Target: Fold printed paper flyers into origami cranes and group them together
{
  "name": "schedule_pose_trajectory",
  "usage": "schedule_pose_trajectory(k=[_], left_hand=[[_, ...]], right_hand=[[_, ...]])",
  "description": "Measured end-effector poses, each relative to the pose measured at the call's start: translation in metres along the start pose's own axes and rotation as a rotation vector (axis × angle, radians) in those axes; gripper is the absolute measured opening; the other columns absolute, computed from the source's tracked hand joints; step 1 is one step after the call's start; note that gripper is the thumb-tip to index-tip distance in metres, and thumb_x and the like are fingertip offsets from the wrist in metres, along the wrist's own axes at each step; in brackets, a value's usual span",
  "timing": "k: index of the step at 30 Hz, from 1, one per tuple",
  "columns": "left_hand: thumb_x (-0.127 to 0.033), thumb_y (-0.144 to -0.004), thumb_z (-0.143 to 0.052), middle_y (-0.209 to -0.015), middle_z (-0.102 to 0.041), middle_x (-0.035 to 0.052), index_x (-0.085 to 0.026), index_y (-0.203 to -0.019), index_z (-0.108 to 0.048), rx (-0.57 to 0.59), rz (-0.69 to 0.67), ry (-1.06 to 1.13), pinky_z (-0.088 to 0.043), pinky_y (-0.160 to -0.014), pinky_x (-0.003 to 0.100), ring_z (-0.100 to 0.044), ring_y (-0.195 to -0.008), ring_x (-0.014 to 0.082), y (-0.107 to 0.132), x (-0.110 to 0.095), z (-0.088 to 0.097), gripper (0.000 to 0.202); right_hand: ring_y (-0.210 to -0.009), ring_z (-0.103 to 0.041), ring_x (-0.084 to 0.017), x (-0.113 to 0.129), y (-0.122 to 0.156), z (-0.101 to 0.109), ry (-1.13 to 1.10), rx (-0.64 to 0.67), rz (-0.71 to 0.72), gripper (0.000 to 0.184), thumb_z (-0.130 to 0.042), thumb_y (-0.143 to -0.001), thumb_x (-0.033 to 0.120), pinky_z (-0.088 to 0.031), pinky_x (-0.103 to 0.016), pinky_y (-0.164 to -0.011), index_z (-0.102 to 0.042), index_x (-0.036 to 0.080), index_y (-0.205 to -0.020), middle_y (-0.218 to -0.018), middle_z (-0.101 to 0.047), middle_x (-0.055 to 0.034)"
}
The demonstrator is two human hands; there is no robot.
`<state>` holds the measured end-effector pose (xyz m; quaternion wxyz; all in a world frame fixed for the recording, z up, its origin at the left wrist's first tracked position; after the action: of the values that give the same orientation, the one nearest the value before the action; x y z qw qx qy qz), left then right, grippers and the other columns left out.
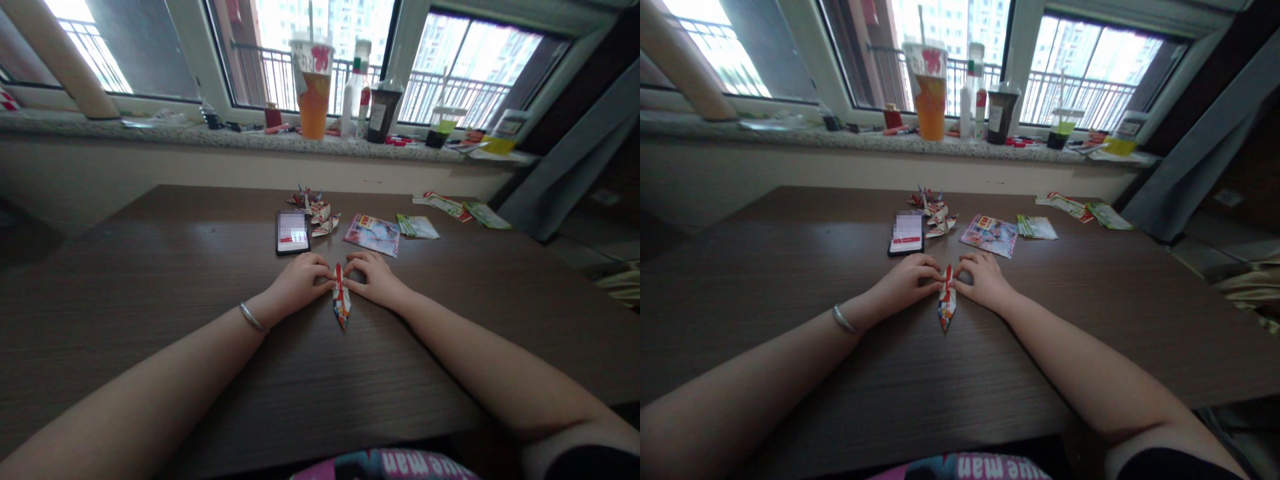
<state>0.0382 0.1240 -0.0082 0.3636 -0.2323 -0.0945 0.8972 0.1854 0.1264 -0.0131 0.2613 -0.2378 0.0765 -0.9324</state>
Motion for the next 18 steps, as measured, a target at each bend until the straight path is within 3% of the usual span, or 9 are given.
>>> schedule_pose_trajectory(k=[11,18], left_hand=[[-0.034,-0.088,-0.059,-0.105,-0.061,0.0067,-0.022,-0.099,-0.066,0.038,-0.012,-0.040,-0.044,-0.089,0.038,-0.055,-0.101,0.0223,0.000,-0.011,0.001,0.018],[-0.035,-0.092,-0.050,-0.127,-0.053,0.0102,-0.024,-0.133,-0.050,0.088,-0.006,-0.096,-0.040,-0.099,0.041,-0.049,-0.116,0.0251,0.003,-0.006,-0.010,0.042]], right_hand=[[-0.131,-0.034,-0.036,-0.003,0.001,-0.002,0.060,0.009,-0.028,0.027,-0.069,-0.078,0.048,-0.021,-0.062,-0.106,-0.068,0.026,-0.094,-0.130,-0.056,-0.0070],[-0.125,-0.043,-0.028,-0.004,0.001,-0.001,-0.002,-0.030,0.003,0.028,-0.072,-0.076,0.043,-0.032,-0.050,-0.106,-0.066,0.023,-0.095,-0.126,-0.058,-0.0087]])
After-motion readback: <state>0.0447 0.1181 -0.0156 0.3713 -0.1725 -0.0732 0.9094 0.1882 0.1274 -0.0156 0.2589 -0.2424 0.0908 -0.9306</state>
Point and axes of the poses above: each hand's wrist, its own y-axis away from the middle knuckle, its own z-axis out of the back of the hand, x = y × z, the point moved 7 cm from there along -y, towards the middle knuckle
